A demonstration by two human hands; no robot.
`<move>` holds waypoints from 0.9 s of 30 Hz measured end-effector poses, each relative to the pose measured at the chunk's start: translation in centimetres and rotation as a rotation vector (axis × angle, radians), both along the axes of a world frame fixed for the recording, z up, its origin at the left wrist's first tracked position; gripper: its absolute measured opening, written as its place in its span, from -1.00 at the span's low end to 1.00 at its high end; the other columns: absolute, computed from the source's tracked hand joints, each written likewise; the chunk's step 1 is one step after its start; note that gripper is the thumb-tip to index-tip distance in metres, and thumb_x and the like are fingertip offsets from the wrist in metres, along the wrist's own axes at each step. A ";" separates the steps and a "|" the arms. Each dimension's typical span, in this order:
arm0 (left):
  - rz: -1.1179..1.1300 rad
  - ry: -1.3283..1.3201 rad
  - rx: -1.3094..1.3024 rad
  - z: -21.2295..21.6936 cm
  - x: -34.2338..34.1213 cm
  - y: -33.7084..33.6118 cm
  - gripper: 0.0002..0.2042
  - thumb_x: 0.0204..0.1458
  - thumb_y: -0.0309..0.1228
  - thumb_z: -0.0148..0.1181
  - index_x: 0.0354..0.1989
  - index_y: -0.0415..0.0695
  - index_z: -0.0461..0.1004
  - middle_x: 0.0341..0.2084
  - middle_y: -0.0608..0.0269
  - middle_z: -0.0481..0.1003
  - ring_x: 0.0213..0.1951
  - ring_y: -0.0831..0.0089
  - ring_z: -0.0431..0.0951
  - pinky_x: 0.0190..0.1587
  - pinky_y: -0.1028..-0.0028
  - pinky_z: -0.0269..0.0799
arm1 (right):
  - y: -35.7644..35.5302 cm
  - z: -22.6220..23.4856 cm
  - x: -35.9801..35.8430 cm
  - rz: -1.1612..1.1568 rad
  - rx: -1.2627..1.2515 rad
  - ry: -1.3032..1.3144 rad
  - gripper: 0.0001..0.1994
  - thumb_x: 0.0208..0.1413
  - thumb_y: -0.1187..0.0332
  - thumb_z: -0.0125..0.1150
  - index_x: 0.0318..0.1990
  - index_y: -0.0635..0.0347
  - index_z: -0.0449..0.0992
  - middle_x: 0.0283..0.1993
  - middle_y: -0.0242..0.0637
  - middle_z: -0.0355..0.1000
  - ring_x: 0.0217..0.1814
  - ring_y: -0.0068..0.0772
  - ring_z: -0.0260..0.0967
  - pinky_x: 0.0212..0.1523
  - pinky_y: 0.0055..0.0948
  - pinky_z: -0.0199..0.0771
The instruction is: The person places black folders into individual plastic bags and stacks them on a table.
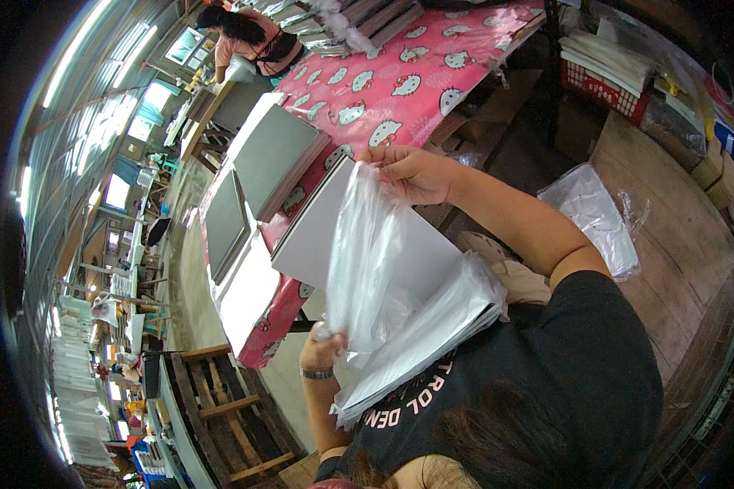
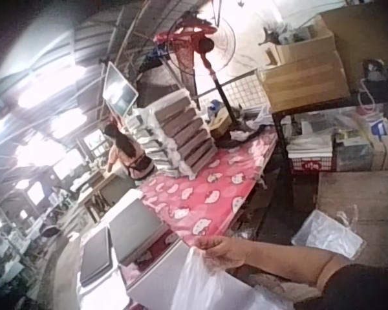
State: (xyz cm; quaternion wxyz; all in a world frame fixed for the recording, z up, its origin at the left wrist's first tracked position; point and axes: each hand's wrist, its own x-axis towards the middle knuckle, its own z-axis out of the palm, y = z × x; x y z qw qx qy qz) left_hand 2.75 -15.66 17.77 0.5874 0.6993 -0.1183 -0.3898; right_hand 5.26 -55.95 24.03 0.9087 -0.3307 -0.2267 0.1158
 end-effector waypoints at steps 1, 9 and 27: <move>0.047 -0.102 -0.413 0.6 0.3 -1.2 -0.69 -0.15 -0.29 0.27 -0.35 -0.31 0.49 -0.40 0.12 0.50 -0.38 0.38 0.50 -0.39 0.48 0.41 | -0.3 -0.2 0.3 0.010 -0.063 0.029 -0.78 0.08 0.41 0.14 -0.13 0.19 0.33 -0.38 -0.43 0.35 -0.42 -0.65 0.33 -0.36 -0.64 0.37; 0.947 -0.683 -0.050 2.5 8.5 -3.7 -0.71 0.01 -0.43 -0.03 -0.08 -0.25 0.34 -0.51 0.22 0.40 -0.50 0.47 0.41 -0.42 0.52 0.37 | 1.6 -1.7 5.0 -0.723 -0.862 -0.347 -0.57 -0.14 0.57 0.01 0.00 0.19 0.35 -0.30 -0.26 0.24 -0.39 -0.48 0.33 -0.35 -0.52 0.34; 0.485 0.211 -0.195 0.9 0.8 0.9 -0.86 0.00 -0.37 0.07 -0.30 -0.13 0.43 -0.50 0.36 0.45 -0.57 0.56 0.43 -0.59 0.58 0.34 | -3.4 -7.6 -2.9 0.183 -0.399 0.267 -0.67 -0.03 0.50 0.21 -0.06 0.33 0.39 -0.25 -0.24 0.45 -0.24 -0.40 0.48 -0.25 -0.41 0.54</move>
